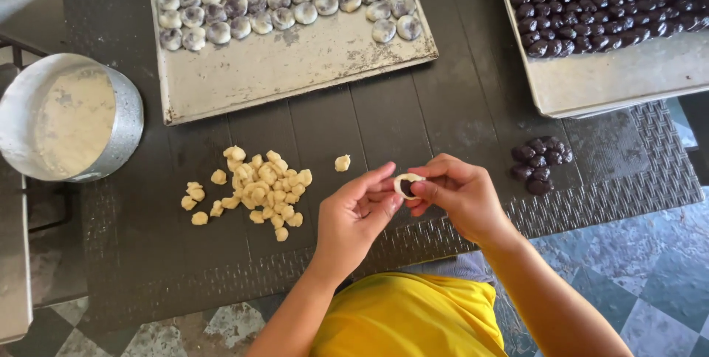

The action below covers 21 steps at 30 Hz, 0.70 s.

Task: Filling small dough portions with a dark filling and rolling them into balls on a production table.

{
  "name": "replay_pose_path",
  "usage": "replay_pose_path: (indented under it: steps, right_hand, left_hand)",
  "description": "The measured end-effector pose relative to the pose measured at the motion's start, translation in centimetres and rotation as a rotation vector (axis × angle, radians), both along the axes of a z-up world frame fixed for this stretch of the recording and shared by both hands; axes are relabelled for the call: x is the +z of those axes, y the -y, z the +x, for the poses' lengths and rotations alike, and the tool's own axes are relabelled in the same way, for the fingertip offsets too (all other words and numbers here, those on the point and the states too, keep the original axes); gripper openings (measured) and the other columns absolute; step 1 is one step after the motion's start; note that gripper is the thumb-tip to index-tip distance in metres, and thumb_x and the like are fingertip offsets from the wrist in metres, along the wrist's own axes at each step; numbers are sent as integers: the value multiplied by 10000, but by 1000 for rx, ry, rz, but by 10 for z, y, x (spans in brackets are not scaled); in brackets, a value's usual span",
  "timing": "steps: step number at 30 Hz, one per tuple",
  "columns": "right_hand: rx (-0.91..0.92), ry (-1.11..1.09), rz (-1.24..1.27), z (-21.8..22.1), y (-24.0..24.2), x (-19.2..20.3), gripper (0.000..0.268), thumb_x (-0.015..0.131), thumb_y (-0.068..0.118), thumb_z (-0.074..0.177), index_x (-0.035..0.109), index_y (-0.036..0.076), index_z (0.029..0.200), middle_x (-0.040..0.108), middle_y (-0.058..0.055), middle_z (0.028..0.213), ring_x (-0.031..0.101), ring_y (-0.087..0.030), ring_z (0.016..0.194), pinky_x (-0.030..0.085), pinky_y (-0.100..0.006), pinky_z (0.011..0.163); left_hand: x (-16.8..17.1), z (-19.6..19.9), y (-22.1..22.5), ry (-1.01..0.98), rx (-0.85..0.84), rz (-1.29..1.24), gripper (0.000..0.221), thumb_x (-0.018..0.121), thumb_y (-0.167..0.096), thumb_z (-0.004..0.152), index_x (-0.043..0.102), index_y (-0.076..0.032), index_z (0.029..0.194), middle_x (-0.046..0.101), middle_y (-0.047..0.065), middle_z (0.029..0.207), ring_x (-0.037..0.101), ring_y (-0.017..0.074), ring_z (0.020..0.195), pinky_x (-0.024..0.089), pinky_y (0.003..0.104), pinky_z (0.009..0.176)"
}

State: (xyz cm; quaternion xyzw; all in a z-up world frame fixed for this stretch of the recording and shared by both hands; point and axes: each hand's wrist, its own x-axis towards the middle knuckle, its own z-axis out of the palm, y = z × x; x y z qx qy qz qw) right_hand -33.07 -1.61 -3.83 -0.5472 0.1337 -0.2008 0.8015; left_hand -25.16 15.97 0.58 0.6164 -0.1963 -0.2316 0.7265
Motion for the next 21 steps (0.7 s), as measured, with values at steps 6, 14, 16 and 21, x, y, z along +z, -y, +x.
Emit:
replay_pose_path:
  steps: [6,14,16,21]
  right_hand:
    - [-86,-275,196,1,-11,-11,177,733,-3,910,702,-132,1028,594,-190,676,633,-286,362,514,-367,284]
    - [33,-193,-775,-10,-5,-4,229,804,112,914,796,15,1121,716,-101,856,755,-257,758,652,-390,674]
    - [-19,-171,-1236,-10,-2,-5,175,811,198,931,835,129,1090,708,-25,909,723,-266,830,609,-396,726]
    - [-125,-75,-1222,-11,-10,6,380,790,51,931,753,70,1309,793,-17,935,760,-228,874,612,-374,760]
  left_hand:
    - [-20,0,22,314,148,77,267,912,-216,857,841,-140,1103,706,125,1121,752,215,916,637,281,738]
    - [-25,16,0,703,79,268,124,847,-247,902,820,-216,1018,807,-59,1051,725,178,1046,513,329,906]
    - [-33,16,-1,940,29,398,153,792,-386,959,813,-259,1041,784,-109,1143,662,154,1108,434,350,929]
    - [-67,10,13,849,140,321,195,863,-182,895,753,-178,1057,754,-50,869,686,182,834,504,338,786]
